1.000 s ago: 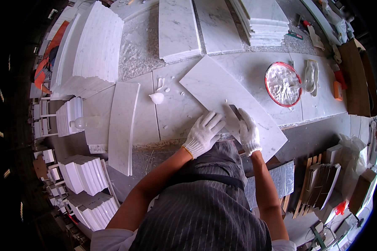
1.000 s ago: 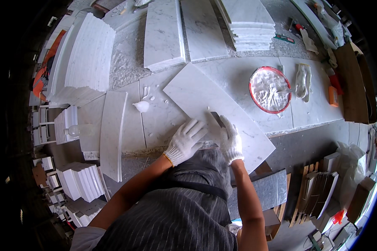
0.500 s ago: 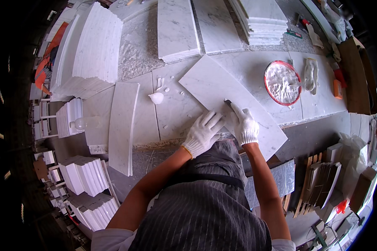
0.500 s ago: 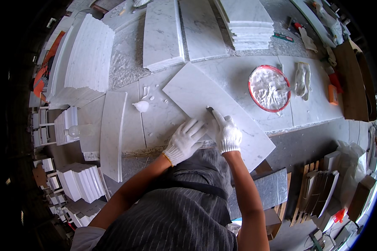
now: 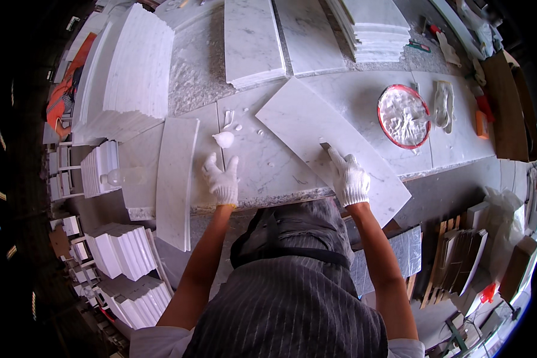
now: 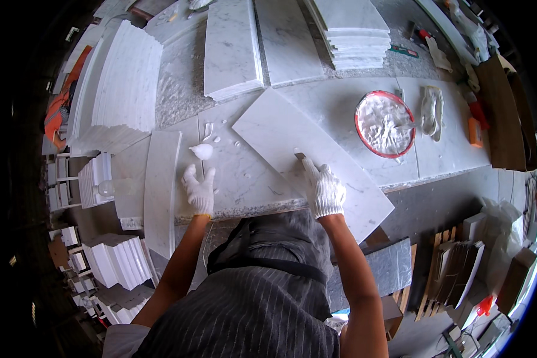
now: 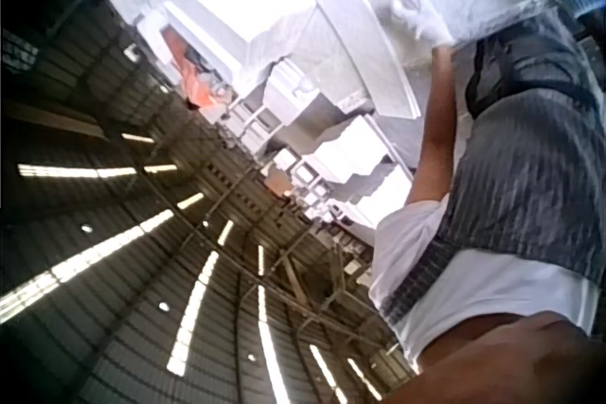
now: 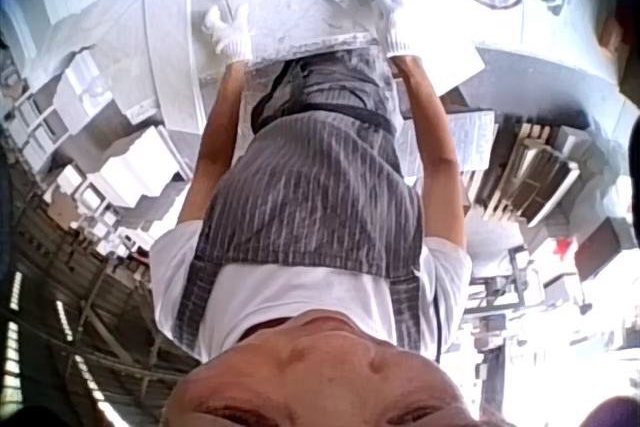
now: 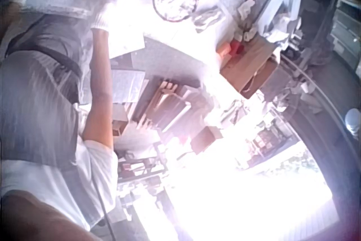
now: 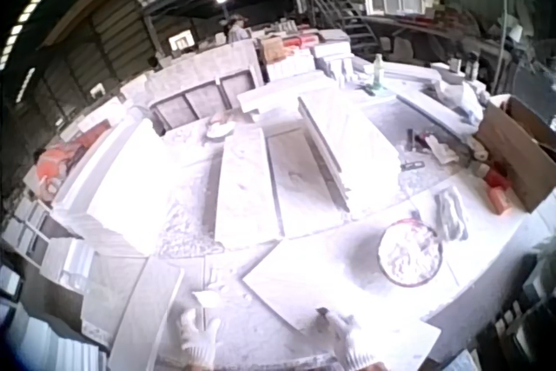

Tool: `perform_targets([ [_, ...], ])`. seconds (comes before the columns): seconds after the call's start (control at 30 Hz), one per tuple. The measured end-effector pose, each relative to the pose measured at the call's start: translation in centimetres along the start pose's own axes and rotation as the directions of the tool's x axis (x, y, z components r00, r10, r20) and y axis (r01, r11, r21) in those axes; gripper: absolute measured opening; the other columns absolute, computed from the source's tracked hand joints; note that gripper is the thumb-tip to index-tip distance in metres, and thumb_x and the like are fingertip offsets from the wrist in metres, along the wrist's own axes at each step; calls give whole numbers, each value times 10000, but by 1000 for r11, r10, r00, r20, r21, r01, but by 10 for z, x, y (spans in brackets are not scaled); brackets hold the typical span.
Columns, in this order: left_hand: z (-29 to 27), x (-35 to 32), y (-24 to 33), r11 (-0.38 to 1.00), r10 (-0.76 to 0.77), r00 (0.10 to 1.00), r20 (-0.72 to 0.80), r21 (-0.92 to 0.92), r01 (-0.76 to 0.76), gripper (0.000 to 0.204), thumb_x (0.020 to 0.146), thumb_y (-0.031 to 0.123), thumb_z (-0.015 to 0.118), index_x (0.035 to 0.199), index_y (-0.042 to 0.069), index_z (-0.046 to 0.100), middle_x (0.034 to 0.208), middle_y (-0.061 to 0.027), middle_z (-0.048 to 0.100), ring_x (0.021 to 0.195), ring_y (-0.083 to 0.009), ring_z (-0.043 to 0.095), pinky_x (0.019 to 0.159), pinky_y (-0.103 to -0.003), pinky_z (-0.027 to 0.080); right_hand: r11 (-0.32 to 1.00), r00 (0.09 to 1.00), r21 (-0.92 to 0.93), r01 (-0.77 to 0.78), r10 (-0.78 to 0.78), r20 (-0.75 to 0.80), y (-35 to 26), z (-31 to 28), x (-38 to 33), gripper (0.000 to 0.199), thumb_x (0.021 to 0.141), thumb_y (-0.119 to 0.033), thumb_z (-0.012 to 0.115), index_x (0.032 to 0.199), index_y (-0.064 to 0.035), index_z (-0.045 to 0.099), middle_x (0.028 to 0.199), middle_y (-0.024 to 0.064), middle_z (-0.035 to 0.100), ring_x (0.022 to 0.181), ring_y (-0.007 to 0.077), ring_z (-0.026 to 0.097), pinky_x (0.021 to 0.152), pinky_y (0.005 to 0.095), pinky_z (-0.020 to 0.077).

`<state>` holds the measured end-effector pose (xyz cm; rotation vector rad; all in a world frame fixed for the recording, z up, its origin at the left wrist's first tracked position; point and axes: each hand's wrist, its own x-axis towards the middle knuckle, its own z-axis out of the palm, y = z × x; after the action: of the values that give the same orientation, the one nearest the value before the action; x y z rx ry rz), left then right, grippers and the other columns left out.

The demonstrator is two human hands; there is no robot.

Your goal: The person scrapes the surface of a white stone slab with a metal scraper, removing small fragments and dust. They repeatedly lift and reposition the slab while continuing to scrape different areas. A second worker is visible in the background handling similar slabs.

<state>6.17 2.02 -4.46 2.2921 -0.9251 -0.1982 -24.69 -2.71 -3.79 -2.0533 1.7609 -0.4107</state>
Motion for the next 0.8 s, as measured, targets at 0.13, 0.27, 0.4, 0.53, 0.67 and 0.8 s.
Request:
perform_targets([
  [0.13,12,28,-32,985,163,984,-70,60,-159,723,744,258,871,1341,14,544,1263,-172,589,1150,-320,581,988,-425,467,998,1000,66,24,-23,-12,9,-1,-10,393,911,-160,641,1295,-242,655,849,128,607,740,336,651,638,456,525],
  [0.27,26,45,-31,983,128,990,-62,-121,-135,656,751,248,863,1289,-4,585,1203,-158,643,1115,-298,604,974,-417,469,988,997,148,42,-31,-77,4,-3,-4,399,905,-140,631,1293,-231,657,840,131,607,730,346,647,640,462,526],
  [0.4,32,52,-24,973,141,989,-50,-178,-148,513,773,237,845,1197,18,656,1103,-151,681,1064,-282,623,940,-415,469,994,998,101,38,-33,-46,-10,-8,6,397,904,-140,628,1290,-225,660,830,132,606,716,353,644,642,465,524],
  [0.53,28,49,-8,970,95,995,15,-224,-89,355,835,196,789,1130,32,682,1077,-154,682,1002,-267,624,906,-405,469,1000,999,16,23,-22,-26,2,1,-4,390,903,-149,630,1284,-225,666,836,136,610,719,355,648,648,461,526],
  [0.67,34,44,-15,947,206,977,-57,-240,-213,266,885,172,754,1092,23,676,1067,-134,688,957,-244,631,863,-379,485,983,997,182,19,-4,-83,12,-5,-18,355,919,-150,629,1268,-196,679,855,135,628,730,346,653,649,448,526],
  [0.8,29,13,22,860,293,956,22,-443,-254,231,905,176,748,1078,39,679,1066,-107,693,953,-216,642,844,-359,498,975,982,216,-59,96,-162,19,-10,-30,334,930,-141,634,1259,-173,684,851,132,636,733,333,653,641,431,525],
])
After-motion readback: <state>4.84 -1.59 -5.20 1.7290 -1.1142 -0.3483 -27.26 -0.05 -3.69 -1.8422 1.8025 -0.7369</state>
